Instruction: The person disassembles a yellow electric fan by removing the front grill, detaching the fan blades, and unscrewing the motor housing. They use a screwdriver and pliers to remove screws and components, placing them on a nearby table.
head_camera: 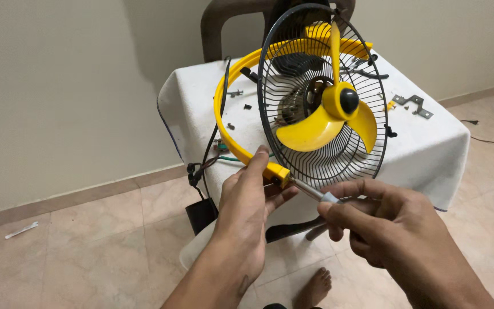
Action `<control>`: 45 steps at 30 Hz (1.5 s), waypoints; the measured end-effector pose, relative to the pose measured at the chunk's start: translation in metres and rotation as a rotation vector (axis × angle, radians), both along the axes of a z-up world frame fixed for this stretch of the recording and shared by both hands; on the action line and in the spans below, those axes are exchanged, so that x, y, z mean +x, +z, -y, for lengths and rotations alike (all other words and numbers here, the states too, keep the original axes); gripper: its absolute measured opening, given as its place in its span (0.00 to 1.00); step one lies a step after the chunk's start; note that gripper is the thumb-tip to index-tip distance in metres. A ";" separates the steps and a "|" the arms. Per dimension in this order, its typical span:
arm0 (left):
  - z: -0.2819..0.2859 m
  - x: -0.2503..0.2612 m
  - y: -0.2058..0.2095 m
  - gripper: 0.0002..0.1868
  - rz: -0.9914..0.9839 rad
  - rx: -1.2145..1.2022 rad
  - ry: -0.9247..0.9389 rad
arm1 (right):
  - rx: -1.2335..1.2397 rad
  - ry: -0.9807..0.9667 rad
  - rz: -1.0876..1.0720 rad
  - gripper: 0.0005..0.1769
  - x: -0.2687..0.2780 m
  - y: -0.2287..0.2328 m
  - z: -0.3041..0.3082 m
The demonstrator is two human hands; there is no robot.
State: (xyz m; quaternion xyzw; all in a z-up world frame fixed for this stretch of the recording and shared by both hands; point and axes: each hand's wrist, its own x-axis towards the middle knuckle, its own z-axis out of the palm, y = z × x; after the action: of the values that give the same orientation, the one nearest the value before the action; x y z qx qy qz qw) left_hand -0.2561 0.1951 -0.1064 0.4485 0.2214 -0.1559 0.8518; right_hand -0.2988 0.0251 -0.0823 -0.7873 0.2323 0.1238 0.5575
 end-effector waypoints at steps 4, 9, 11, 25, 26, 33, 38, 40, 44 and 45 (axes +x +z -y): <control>0.001 0.000 -0.003 0.22 0.024 0.001 -0.008 | 0.021 0.006 0.058 0.19 -0.002 -0.006 -0.003; -0.004 -0.003 -0.001 0.20 0.072 -0.001 -0.006 | -0.173 0.246 0.381 0.19 -0.004 -0.014 0.003; -0.004 -0.005 0.001 0.21 0.051 0.019 0.013 | -0.368 0.378 0.517 0.18 -0.003 -0.015 0.010; -0.002 -0.007 0.001 0.24 0.015 0.089 0.073 | 1.476 0.226 -0.682 0.21 0.034 -0.045 0.047; -0.002 -0.007 0.000 0.23 0.022 0.081 0.079 | 1.449 0.159 -0.763 0.26 0.035 -0.043 0.046; -0.005 -0.001 -0.001 0.21 -0.032 0.005 0.110 | 0.735 0.410 -0.362 0.28 0.032 -0.035 0.032; -0.007 -0.002 -0.002 0.20 -0.062 0.044 0.110 | 0.126 0.539 0.157 0.25 0.028 -0.030 0.032; -0.006 -0.003 -0.002 0.20 -0.059 0.045 0.116 | 0.111 0.543 0.210 0.24 0.026 -0.026 0.034; -0.006 -0.001 0.000 0.20 -0.029 0.056 0.119 | 0.442 0.351 -0.046 0.22 0.029 -0.020 0.038; -0.007 -0.001 0.000 0.21 -0.016 0.061 0.114 | 0.514 0.341 -0.079 0.22 0.030 -0.018 0.037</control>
State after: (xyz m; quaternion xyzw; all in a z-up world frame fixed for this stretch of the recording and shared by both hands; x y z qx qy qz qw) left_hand -0.2573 0.2020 -0.1062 0.4595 0.2577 -0.1039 0.8436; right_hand -0.2686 -0.0118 -0.0999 -0.6428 0.0793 0.3009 0.6999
